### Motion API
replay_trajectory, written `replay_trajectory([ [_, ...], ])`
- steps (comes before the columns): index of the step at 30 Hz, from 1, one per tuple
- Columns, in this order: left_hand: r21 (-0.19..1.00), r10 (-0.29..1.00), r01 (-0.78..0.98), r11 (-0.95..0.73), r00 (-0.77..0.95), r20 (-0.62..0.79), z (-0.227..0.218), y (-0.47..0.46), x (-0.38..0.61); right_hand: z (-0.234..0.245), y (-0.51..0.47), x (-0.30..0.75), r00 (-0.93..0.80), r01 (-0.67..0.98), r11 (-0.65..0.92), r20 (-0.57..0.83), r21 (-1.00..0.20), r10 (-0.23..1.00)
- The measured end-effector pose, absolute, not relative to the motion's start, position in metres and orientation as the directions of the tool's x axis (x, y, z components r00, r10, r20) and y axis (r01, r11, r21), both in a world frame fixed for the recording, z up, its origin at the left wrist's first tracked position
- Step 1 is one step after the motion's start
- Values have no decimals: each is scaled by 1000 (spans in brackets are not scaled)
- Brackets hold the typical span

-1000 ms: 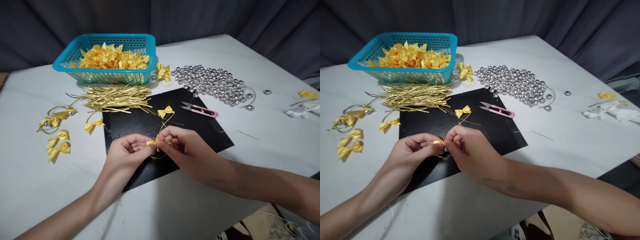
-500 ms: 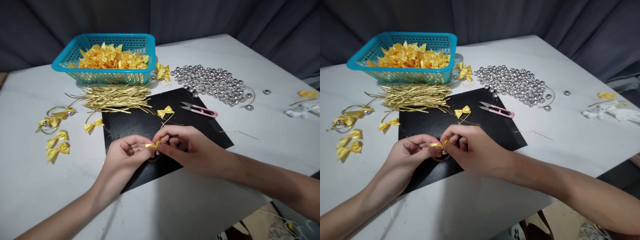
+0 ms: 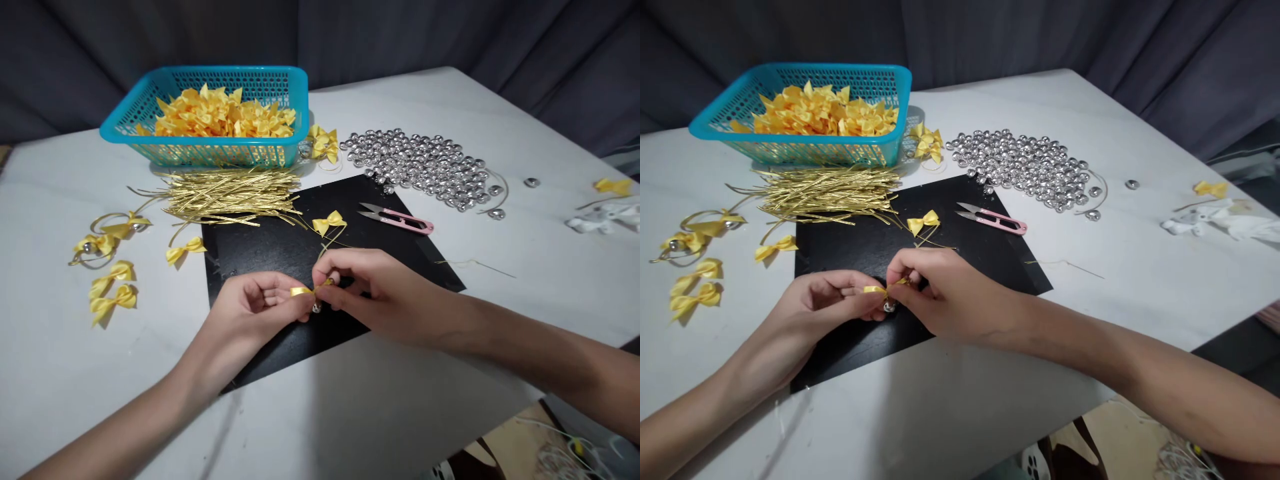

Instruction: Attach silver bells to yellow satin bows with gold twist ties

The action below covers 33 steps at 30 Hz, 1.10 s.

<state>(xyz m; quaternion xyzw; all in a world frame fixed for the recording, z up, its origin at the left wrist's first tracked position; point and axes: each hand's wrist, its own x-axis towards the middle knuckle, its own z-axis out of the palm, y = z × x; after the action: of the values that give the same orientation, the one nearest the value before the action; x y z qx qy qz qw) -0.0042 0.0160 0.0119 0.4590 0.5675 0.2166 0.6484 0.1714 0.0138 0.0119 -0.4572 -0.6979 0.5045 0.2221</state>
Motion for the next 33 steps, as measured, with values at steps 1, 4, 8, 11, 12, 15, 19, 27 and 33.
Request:
replay_trajectory([
  [1, 839, 803, 265, 475, 259, -537, 13, 16, -4, 12, 14, 171, -485, 414, 67, -157, -908, 860],
  [4, 839, 813, 313, 446, 250, -525, 14, 14, -2, 13, 14, 170, -473, 410, 41, -174, -911, 864],
  [8, 849, 825, 321, 420, 255, -505, 13, 13, -2, 12, 14, 170, -444, 415, 24, -179, -910, 878],
  [11, 848, 825, 310, 429, 249, -508, 12, 13, -2, 11, 14, 169, -441, 420, 1, -203, -908, 874],
  [12, 849, 826, 301, 435, 243, -509, 12, 13, -2, 10, 14, 169, -437, 420, -7, -208, -908, 875],
  [15, 848, 829, 275, 452, 220, -514, 11, 12, -3, 10, 13, 170, -419, 433, -1, -202, -901, 885],
  [19, 860, 834, 269, 433, 243, -496, 10, 10, -6, 13, 13, 173, -460, 480, 131, -122, -868, 880],
  [27, 915, 823, 114, 387, 405, -399, 8, 10, -10, 27, 27, 184, -749, 311, 86, -188, -947, 635],
  [33, 892, 843, -74, 447, 369, -392, 1, 9, -15, 35, 44, 201, -716, 368, 14, -273, -930, 642],
])
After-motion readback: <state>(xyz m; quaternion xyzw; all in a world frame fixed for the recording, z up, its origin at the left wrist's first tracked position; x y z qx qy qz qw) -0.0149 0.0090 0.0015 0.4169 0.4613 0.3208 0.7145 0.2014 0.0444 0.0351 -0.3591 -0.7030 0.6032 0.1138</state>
